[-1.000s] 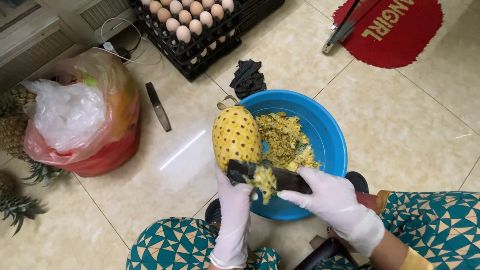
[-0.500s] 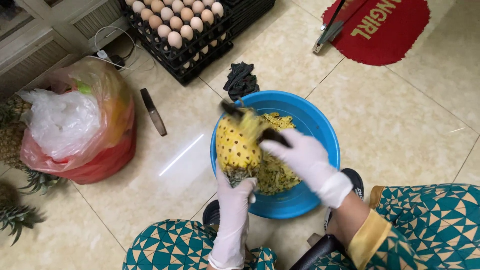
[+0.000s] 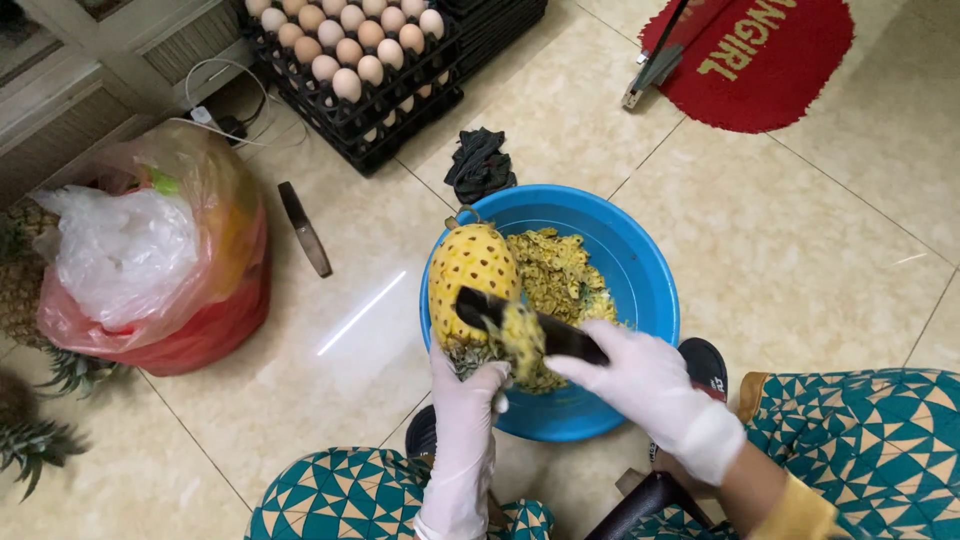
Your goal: Peeling and removing eyes from a pineapple using a knife over a bowl
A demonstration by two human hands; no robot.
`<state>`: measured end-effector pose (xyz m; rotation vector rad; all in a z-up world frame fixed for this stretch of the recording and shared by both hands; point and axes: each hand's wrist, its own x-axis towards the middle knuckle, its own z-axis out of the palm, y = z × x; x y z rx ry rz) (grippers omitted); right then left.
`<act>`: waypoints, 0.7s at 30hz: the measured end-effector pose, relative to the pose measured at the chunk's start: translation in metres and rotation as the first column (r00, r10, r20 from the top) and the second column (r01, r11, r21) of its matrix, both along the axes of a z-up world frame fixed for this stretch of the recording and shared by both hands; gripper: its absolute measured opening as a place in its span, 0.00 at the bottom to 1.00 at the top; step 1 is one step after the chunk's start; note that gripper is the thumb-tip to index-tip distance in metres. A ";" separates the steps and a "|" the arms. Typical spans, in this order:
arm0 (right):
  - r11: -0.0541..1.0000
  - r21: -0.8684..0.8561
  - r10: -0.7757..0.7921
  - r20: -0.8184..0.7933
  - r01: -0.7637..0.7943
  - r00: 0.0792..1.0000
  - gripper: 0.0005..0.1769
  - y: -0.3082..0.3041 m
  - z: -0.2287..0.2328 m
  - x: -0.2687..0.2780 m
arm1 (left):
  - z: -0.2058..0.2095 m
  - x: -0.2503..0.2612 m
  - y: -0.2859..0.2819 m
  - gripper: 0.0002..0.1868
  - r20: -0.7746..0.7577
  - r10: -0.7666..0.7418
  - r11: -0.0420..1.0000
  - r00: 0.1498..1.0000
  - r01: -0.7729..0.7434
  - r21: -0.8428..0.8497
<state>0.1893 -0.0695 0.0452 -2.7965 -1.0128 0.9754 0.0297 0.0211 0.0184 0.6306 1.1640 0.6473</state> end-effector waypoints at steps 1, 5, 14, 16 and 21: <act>1.000 0.003 -0.007 -0.001 0.007 1.000 0.41 0.010 0.003 0.000 | 0.001 0.000 0.000 0.50 -0.001 -0.007 1.000 1.000 0.007 0.003; 0.983 0.106 -0.134 -0.163 0.153 0.978 0.34 0.045 0.022 0.011 | 0.015 0.001 -0.004 0.52 -0.046 -0.055 0.998 0.997 0.054 -0.020; 0.976 0.066 -0.184 -0.246 0.206 0.952 0.29 -0.009 0.010 0.013 | 0.004 0.001 -0.002 0.49 -0.048 -0.059 0.998 0.997 0.057 -0.040; 0.996 0.008 -0.092 -0.119 0.093 0.989 0.36 -0.013 0.003 0.013 | 0.005 0.002 -0.003 0.46 -0.019 -0.039 0.999 0.999 0.039 -0.026; 0.989 0.072 -0.113 -0.160 0.126 0.981 0.36 0.032 0.032 0.009 | 0.015 0.003 -0.009 0.54 -0.061 -0.089 0.996 0.994 0.090 0.007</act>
